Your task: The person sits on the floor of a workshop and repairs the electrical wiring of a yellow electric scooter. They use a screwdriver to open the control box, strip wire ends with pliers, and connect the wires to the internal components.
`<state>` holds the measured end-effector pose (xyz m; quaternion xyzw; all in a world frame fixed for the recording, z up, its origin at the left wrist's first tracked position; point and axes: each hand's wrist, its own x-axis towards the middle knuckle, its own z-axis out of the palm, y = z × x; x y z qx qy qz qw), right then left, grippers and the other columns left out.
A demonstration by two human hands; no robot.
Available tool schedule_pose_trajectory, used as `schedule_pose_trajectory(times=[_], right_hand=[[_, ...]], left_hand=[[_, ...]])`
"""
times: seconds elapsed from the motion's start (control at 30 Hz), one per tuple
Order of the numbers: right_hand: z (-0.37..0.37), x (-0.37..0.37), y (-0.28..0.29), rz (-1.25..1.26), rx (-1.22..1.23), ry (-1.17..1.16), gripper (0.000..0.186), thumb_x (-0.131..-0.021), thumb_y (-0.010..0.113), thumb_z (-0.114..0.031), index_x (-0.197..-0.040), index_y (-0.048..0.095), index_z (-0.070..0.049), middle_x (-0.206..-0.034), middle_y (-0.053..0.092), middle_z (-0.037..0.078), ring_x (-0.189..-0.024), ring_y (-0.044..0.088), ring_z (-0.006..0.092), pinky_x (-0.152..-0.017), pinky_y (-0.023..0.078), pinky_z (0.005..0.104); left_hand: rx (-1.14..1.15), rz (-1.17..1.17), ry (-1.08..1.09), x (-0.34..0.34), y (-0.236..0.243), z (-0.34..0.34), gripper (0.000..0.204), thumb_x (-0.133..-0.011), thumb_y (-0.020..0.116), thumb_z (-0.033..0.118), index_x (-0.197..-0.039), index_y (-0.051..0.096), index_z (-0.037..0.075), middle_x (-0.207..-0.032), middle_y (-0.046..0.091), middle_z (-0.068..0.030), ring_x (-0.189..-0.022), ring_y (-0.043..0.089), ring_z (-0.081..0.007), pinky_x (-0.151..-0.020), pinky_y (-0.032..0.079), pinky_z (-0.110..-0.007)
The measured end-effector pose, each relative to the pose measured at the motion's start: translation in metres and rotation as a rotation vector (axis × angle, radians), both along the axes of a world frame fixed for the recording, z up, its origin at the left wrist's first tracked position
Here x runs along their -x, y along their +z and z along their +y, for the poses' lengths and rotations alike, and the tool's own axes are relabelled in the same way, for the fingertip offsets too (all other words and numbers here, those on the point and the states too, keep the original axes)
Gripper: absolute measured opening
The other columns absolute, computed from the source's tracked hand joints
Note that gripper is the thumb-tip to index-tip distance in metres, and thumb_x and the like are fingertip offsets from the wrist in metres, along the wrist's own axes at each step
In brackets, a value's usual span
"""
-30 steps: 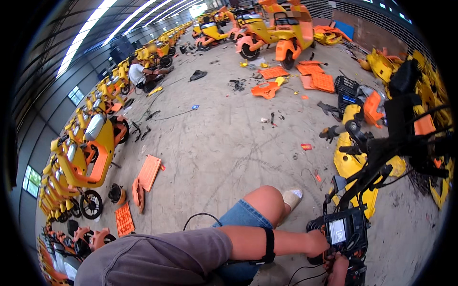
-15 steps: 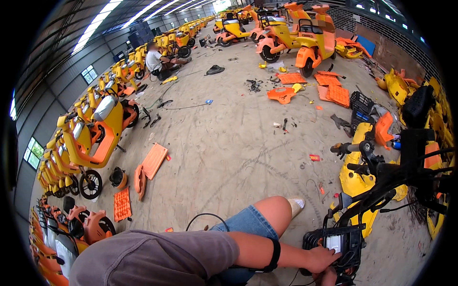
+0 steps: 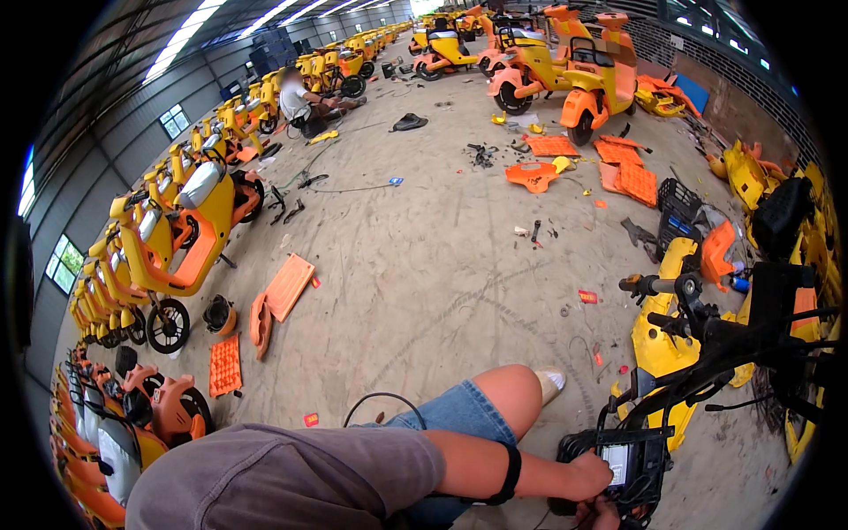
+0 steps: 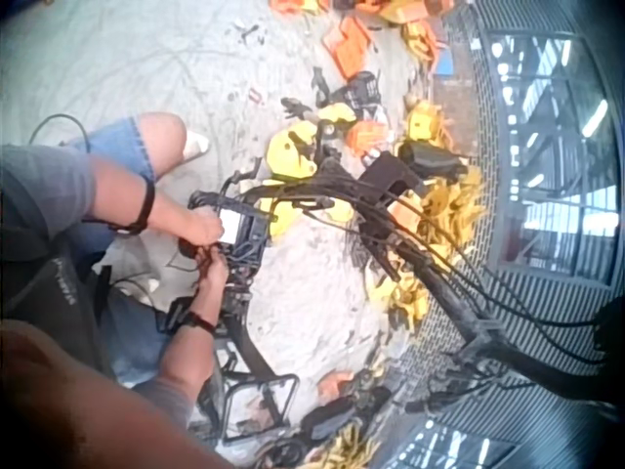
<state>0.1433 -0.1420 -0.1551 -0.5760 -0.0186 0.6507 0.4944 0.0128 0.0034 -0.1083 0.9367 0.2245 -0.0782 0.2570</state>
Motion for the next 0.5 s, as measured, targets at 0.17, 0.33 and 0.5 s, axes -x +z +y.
schedule_pose_trajectory(times=[0.17,0.33,0.5], right_hand=[[-0.004,0.001,-0.004,-0.031,-0.105,0.08,0.035,-0.094,0.053,-0.037,-0.107,0.058,-0.005,-0.1,0.066,0.013,-0.083,0.063,0.0302,-0.066,0.048,0.0409],[0.003,0.022,0.042,0.066,-0.1,-0.05,0.045,-0.099,0.047,-0.041,-0.122,0.055,-0.004,-0.116,0.063,0.014,-0.099,0.062,0.0303,-0.08,0.049,0.0394],[0.004,0.02,0.04,0.079,-0.173,-0.186,0.039,-0.098,0.05,-0.035,-0.123,0.055,-0.005,-0.12,0.062,0.013,-0.111,0.058,0.0285,-0.09,0.046,0.0415]], left_hand=[[0.227,-0.311,0.157,0.014,0.025,0.002,0.026,-0.071,0.071,0.014,-0.091,0.065,-0.001,-0.095,0.065,-0.0209,-0.095,0.066,-0.0383,-0.084,0.052,-0.051],[0.344,-0.539,0.278,-0.002,0.015,-0.002,0.017,-0.073,0.065,0.006,-0.088,0.063,0.0,-0.092,0.064,-0.0209,-0.087,0.064,-0.0382,-0.072,0.052,-0.043],[0.642,-0.807,0.299,-0.004,0.028,-0.001,0.017,-0.077,0.056,0.0,-0.093,0.061,0.001,-0.083,0.062,-0.0168,-0.075,0.062,-0.0302,-0.065,0.051,-0.039]])
